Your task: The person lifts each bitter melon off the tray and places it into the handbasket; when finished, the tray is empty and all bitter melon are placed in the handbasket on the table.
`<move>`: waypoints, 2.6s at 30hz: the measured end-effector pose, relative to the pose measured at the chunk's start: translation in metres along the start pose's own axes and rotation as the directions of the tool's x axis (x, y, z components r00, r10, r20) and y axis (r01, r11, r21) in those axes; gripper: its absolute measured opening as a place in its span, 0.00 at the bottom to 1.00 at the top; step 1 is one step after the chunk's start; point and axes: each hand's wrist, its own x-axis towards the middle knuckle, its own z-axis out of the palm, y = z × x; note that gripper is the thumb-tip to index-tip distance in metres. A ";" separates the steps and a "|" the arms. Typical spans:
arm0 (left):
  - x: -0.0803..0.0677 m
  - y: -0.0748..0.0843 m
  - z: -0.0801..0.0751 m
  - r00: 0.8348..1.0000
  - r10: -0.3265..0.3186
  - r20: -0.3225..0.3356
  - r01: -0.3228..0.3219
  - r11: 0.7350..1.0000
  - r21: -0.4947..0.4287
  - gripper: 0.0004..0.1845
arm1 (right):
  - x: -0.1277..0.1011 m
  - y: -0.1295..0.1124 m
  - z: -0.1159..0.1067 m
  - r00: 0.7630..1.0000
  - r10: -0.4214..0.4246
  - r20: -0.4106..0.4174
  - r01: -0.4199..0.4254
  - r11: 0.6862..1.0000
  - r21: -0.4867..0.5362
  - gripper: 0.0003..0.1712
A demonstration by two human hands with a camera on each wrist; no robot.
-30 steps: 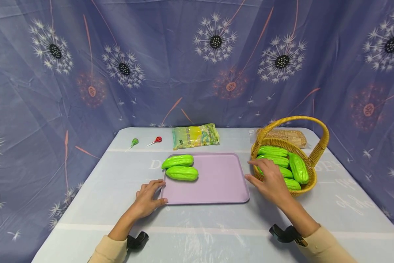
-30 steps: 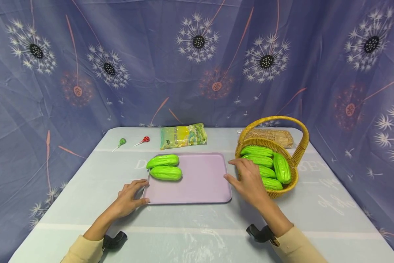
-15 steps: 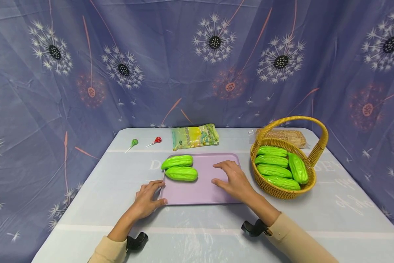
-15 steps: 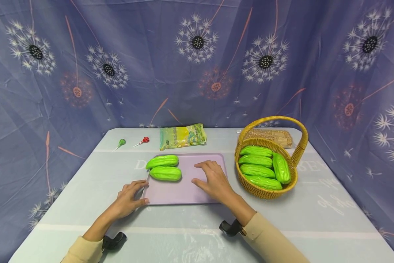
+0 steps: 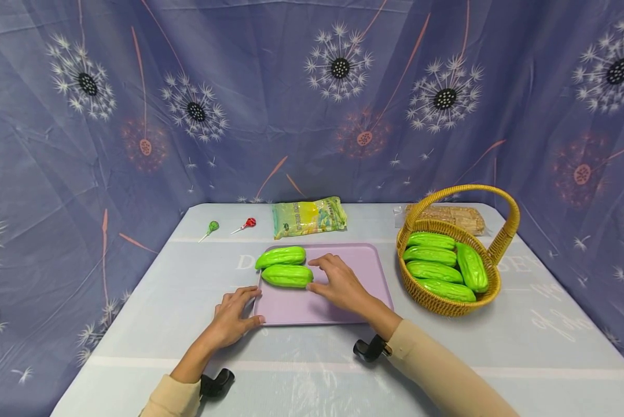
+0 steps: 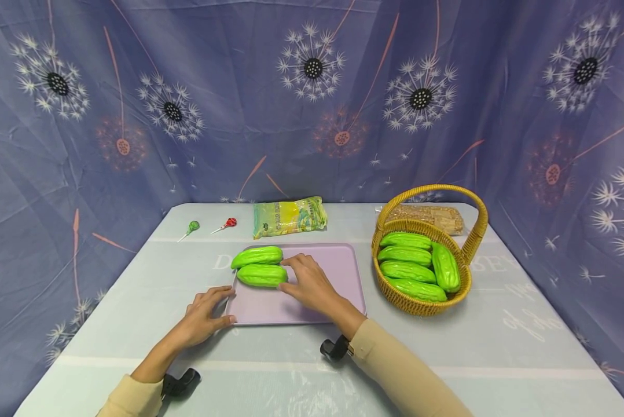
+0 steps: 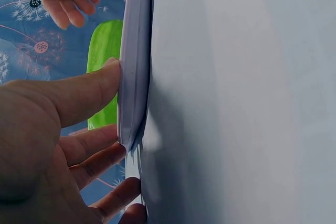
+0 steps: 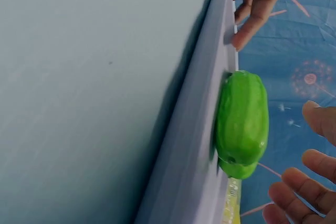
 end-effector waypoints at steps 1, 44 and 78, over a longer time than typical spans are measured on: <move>0.000 0.000 0.000 1.000 0.002 -0.001 -0.002 1.000 -0.001 0.30 | 0.002 0.000 0.002 1.000 0.001 0.010 -0.001 1.000 0.005 0.29; 0.001 -0.002 0.002 1.000 0.001 -0.010 -0.001 1.000 0.004 0.30 | 0.016 0.002 0.003 0.995 0.024 0.093 -0.025 1.000 0.008 0.27; 0.002 0.000 0.003 1.000 -0.011 -0.003 0.011 1.000 -0.001 0.30 | -0.056 0.053 -0.144 0.998 -0.017 -0.061 0.016 1.000 -0.014 0.25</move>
